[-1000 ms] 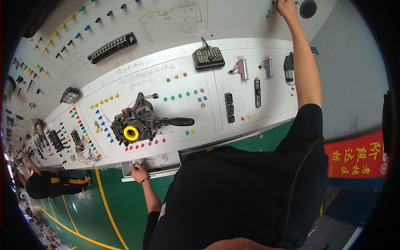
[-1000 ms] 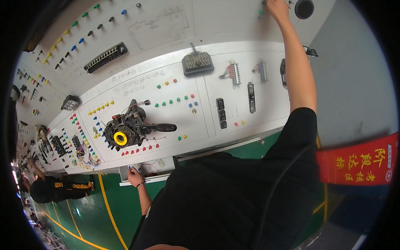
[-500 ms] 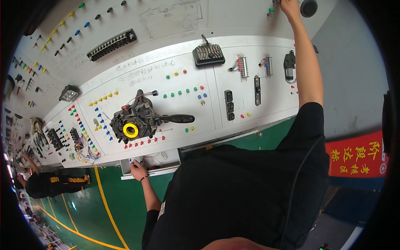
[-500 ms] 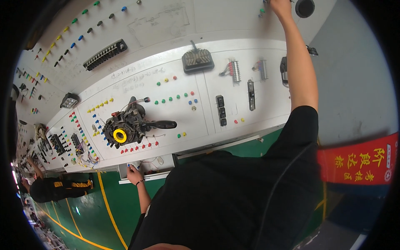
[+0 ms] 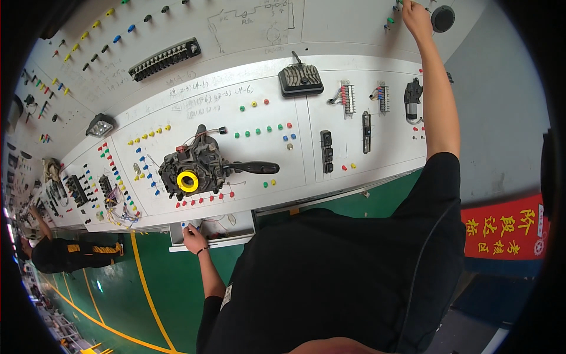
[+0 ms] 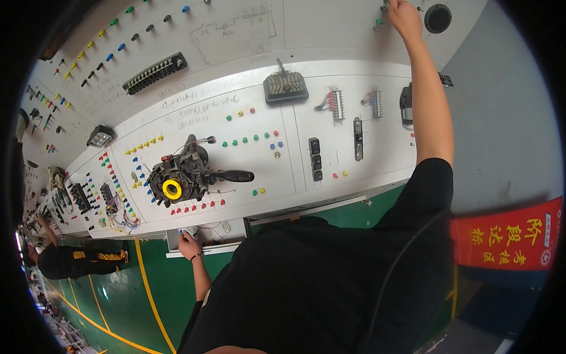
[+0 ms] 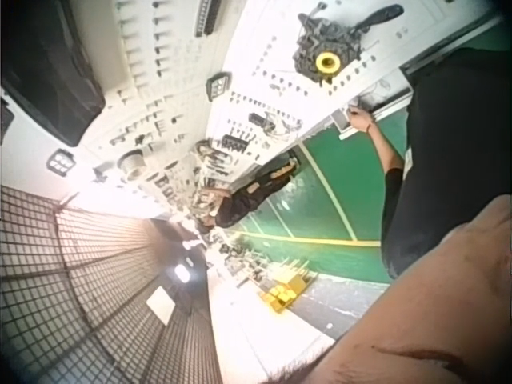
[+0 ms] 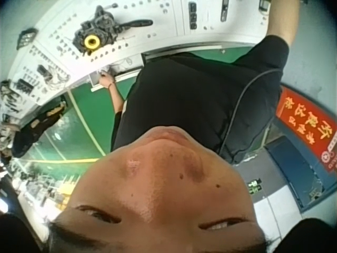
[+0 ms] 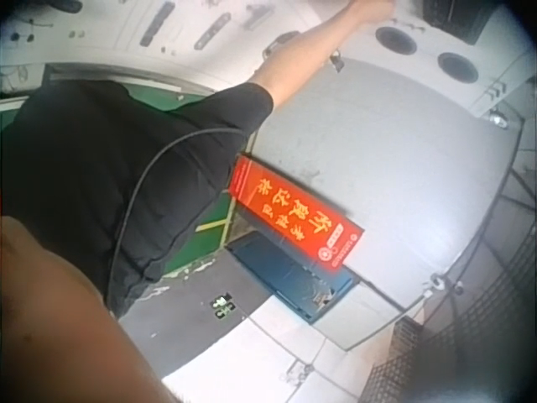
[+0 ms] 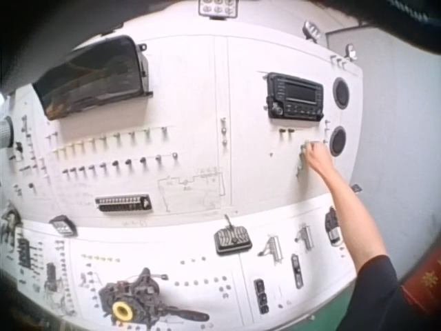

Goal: Connecting wires and assembling small electrical components on a diagnostic workbench.

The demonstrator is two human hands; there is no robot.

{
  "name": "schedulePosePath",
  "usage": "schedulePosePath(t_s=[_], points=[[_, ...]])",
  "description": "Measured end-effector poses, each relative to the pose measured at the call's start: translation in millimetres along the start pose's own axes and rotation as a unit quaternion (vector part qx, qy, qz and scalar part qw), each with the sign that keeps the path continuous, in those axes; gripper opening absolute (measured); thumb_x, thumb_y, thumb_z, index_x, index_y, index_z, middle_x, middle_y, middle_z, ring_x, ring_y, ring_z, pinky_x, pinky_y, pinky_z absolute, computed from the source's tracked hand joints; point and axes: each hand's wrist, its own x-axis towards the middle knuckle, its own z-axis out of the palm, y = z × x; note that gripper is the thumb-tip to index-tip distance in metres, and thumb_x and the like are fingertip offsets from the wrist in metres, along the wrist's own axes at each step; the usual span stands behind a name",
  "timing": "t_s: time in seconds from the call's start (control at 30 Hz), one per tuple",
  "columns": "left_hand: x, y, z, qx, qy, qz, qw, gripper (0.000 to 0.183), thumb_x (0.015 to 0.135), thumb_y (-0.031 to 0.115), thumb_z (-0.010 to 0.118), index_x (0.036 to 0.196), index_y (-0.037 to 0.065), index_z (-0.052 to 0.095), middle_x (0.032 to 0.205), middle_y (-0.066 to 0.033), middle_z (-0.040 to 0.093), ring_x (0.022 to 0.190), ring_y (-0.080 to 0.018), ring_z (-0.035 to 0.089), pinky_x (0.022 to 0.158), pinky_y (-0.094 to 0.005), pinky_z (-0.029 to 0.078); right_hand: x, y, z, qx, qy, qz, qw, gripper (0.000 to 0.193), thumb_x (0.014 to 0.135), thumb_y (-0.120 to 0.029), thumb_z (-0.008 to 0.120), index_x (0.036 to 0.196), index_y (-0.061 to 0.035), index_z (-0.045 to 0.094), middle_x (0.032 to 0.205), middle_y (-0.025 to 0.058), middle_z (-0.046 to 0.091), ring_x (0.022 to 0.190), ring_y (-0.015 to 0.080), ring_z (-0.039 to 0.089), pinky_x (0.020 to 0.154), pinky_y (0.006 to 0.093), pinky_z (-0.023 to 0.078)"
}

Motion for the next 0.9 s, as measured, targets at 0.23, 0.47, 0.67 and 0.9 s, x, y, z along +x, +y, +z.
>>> schedulePosePath(t_s=[0.23, 0.47, 0.67, 0.9], points=[[-3.0, 0.5, -1.7, -0.001, 0.021, 0.012, 1.000, 0.035, 0.094, 0.036, 0.052, 0.086, 0.004, 0.064, 0.070, -0.0177, 0.064, 0.064, -0.0387, 0.062, 0.056, -0.0472, 0.045, -11.2, -24.3, -10.3, -0.025, 0.009, -0.003, 1.000, 0.047, 0.088, -0.039, 0.048, 0.093, 0.0037, 0.066, 0.090, 0.0305, 0.064, 0.089, 0.0442, 0.063, 0.078, 0.0482, 0.049], [-2.0, -3.5, 1.4, 0.004, 0.002, -0.009, 1.000, 0.036, 0.094, 0.038, 0.051, 0.089, 0.006, 0.066, 0.073, -0.0188, 0.065, 0.067, -0.0400, 0.062, 0.057, -0.0476, 0.046, -8.0, -20.1, -8.6, -0.057, 0.007, -0.002, 0.998, 0.050, 0.090, -0.043, 0.047, 0.092, 0.0034, 0.066, 0.089, 0.0293, 0.065, 0.087, 0.0435, 0.063, 0.079, 0.0480, 0.049], [-0.9, -2.3, 3.0, -0.006, 0.000, -0.001, 1.000, 0.036, 0.094, 0.037, 0.051, 0.088, 0.005, 0.066, 0.072, -0.0192, 0.065, 0.065, -0.0403, 0.062, 0.057, -0.0480, 0.046, -15.3, -22.8, -10.1, -0.056, 0.046, -0.039, 0.997, 0.046, 0.091, -0.040, 0.049, 0.084, 0.0024, 0.064, 0.084, 0.0269, 0.065, 0.084, 0.0424, 0.064, 0.076, 0.0483, 0.049], [4.0, -8.8, 4.9, 0.002, -0.010, -0.009, 1.000, 0.035, 0.094, 0.036, 0.052, 0.088, 0.005, 0.066, 0.071, -0.0188, 0.065, 0.065, -0.0390, 0.063, 0.057, -0.0475, 0.046, -25.2, -33.1, -23.1, -0.093, 0.027, -0.069, 0.993, 0.044, 0.094, -0.038, 0.045, 0.084, 0.0003, 0.064, 0.083, 0.0253, 0.065, 0.083, 0.0430, 0.063, 0.077, 0.0503, 0.048]])
